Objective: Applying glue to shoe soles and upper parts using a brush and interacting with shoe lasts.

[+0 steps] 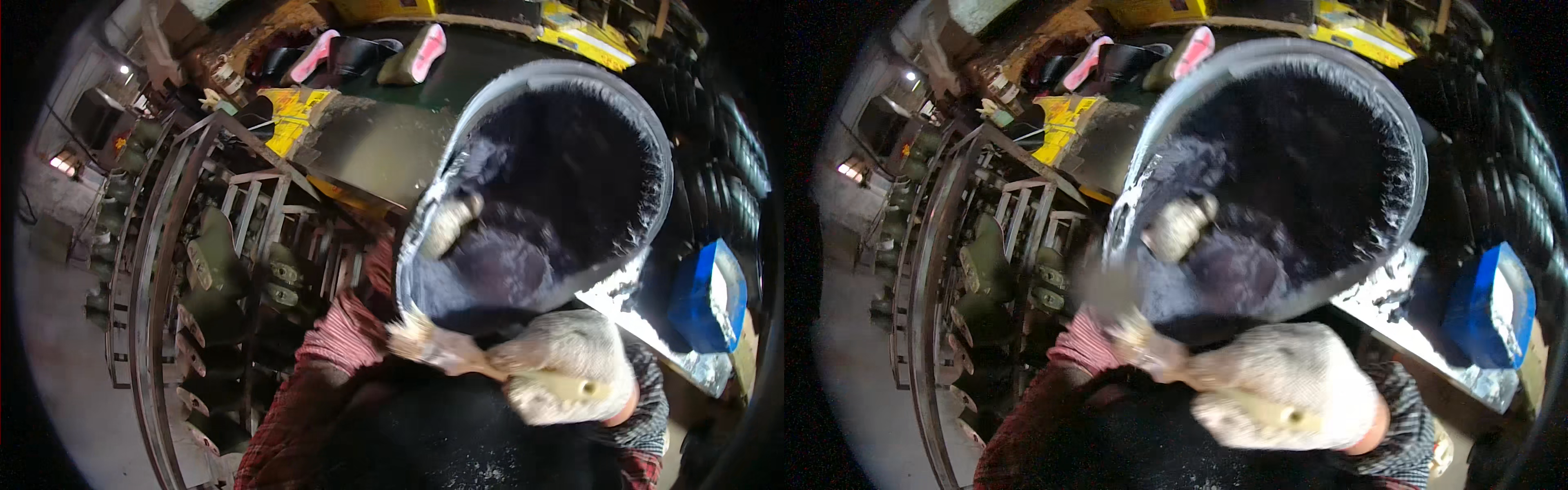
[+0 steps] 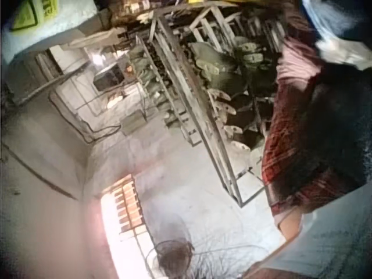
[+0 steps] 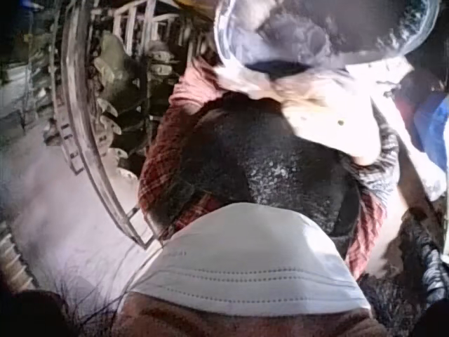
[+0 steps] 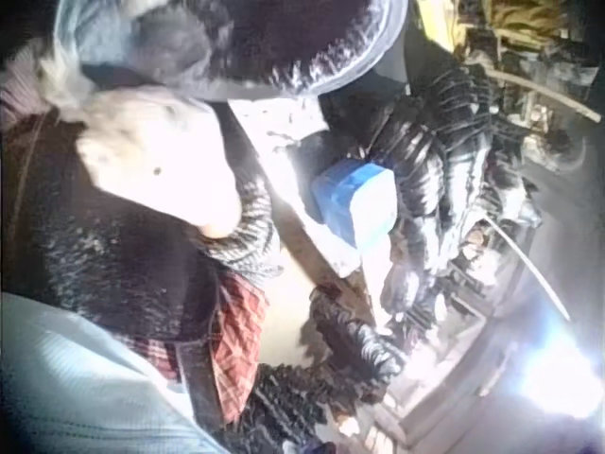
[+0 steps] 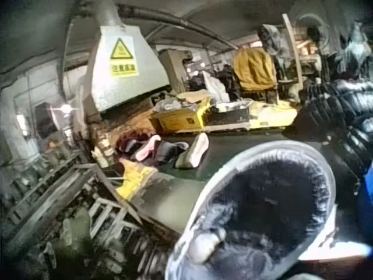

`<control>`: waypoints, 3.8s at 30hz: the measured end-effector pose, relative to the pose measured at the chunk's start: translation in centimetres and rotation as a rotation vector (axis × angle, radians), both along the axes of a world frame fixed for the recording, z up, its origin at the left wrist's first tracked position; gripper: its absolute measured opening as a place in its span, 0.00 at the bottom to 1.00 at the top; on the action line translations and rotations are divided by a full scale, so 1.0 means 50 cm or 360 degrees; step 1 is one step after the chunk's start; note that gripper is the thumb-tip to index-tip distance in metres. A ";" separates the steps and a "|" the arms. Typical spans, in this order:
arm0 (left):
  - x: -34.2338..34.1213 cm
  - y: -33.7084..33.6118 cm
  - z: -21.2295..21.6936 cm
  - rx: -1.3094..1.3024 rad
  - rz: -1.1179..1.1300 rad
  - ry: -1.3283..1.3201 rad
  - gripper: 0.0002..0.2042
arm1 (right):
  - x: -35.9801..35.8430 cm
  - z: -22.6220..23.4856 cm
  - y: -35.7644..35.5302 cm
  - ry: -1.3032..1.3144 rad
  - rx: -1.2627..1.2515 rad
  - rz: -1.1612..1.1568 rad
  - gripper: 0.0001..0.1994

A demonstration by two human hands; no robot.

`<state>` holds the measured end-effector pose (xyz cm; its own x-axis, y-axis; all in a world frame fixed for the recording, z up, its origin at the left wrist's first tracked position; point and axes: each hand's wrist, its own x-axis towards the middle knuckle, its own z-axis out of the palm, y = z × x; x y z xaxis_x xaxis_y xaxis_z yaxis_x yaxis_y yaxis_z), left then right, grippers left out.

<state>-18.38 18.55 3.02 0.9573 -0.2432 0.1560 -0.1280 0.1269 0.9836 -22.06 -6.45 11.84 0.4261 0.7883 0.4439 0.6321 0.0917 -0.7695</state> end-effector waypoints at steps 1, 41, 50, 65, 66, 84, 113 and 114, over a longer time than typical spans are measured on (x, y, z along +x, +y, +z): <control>0.019 0.004 -0.006 0.0033 0.0015 -0.0026 0.28 | 0.006 -0.014 -0.025 0.0093 -0.0040 0.0111 0.15; 0.059 0.029 0.045 0.0794 0.1334 -0.0840 0.25 | -0.022 -0.246 -0.216 0.0419 0.0772 -0.1552 0.19; 0.339 0.042 -0.044 -0.0922 0.0697 0.0374 0.23 | 0.030 -0.159 -0.208 0.0336 0.0393 -0.1581 0.12; -0.307 0.312 0.011 0.1212 0.2599 -0.0988 0.27 | 0.050 -0.147 -0.061 0.0774 -0.0070 -0.1596 0.16; -0.315 0.332 0.017 0.1329 0.2717 -0.0784 0.32 | 0.047 -0.129 -0.045 0.0764 -0.0046 -0.1522 0.15; -0.310 0.312 0.023 -0.1534 0.1580 0.0240 0.33 | -0.017 -0.086 -0.286 -0.0511 -0.0100 -0.2327 0.11; -0.153 0.014 -0.183 -0.2035 -0.0093 0.1539 0.25 | 0.117 -0.111 -0.020 0.0493 0.0278 -0.1143 0.09; -0.162 0.017 -0.187 -0.2076 -0.0082 0.1524 0.25 | 0.168 -0.136 -0.002 0.0669 0.0358 -0.1195 0.09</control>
